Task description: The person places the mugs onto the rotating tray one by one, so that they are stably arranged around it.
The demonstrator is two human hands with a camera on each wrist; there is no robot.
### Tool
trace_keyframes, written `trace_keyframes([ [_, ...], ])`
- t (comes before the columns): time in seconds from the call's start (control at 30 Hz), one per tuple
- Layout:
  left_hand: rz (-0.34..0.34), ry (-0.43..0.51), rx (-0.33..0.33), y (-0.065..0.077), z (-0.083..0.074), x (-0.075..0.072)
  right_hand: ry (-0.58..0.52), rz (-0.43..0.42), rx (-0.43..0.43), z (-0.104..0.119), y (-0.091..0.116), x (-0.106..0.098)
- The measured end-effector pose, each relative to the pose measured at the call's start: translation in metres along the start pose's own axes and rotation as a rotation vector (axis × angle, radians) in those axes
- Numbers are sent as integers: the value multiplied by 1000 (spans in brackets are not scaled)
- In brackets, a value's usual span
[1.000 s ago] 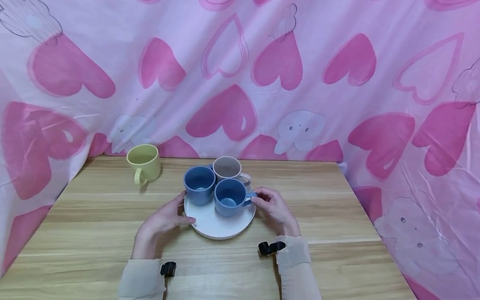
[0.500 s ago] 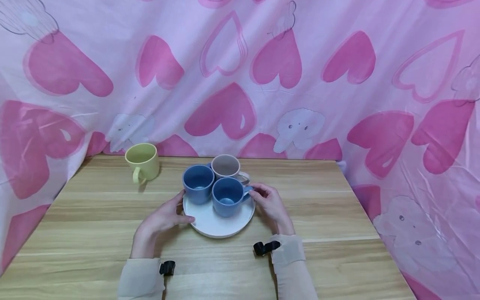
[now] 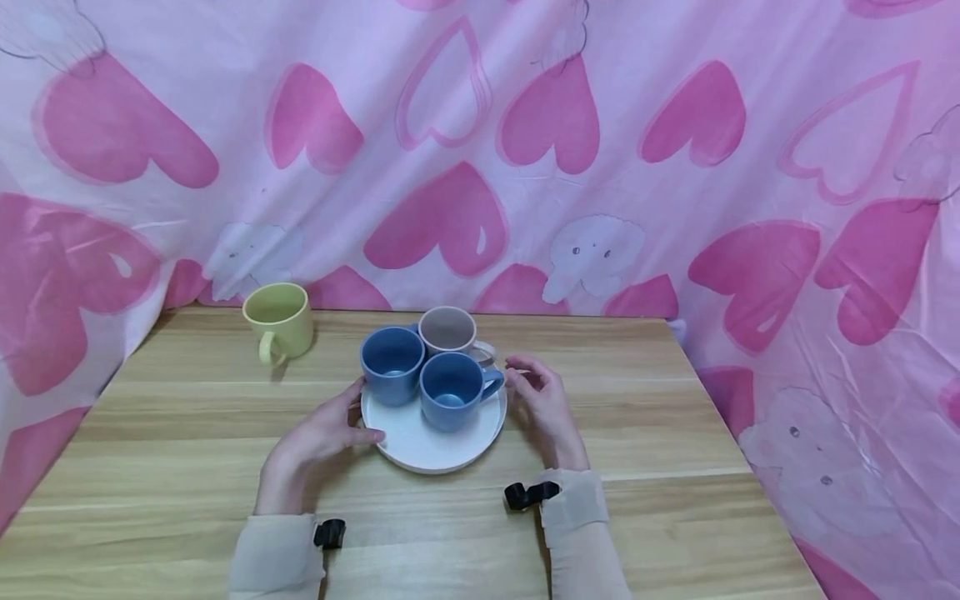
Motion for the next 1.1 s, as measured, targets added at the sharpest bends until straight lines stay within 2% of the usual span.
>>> trace_keyframes([
  [0.17,-1,-16,3,0,-2,-1,-65,-25,103,-8,1,-3],
  [0.33,-3,-41,-16,-1,-1,0,-1,-31,185,-14,5,-9],
  [0.43,-6,-50,-19,0,0,2,40,-14,188,-15,8,-10],
  [0.7,-11,-44,24,2,-3,-1,70,90,206,-17,11,-4],
  [0.83,-20,-62,21,4,-4,-2,84,101,212,-18,11,-2],
  [0.93,-49,-83,13,4,-4,-4,98,95,208,-18,10,-2],
  [1.1,-124,-119,-43,6,-3,-10,132,90,212,-20,10,-4],
])
Point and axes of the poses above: each hand's wrist, its own y-axis away from the middle knuckle, its own x-axis out of the palm, z = x × y, the point moved 5 cm from there along -y, towards the middle knuckle, and after that the axes turned 1 degree about y, right-handed, at the moved point
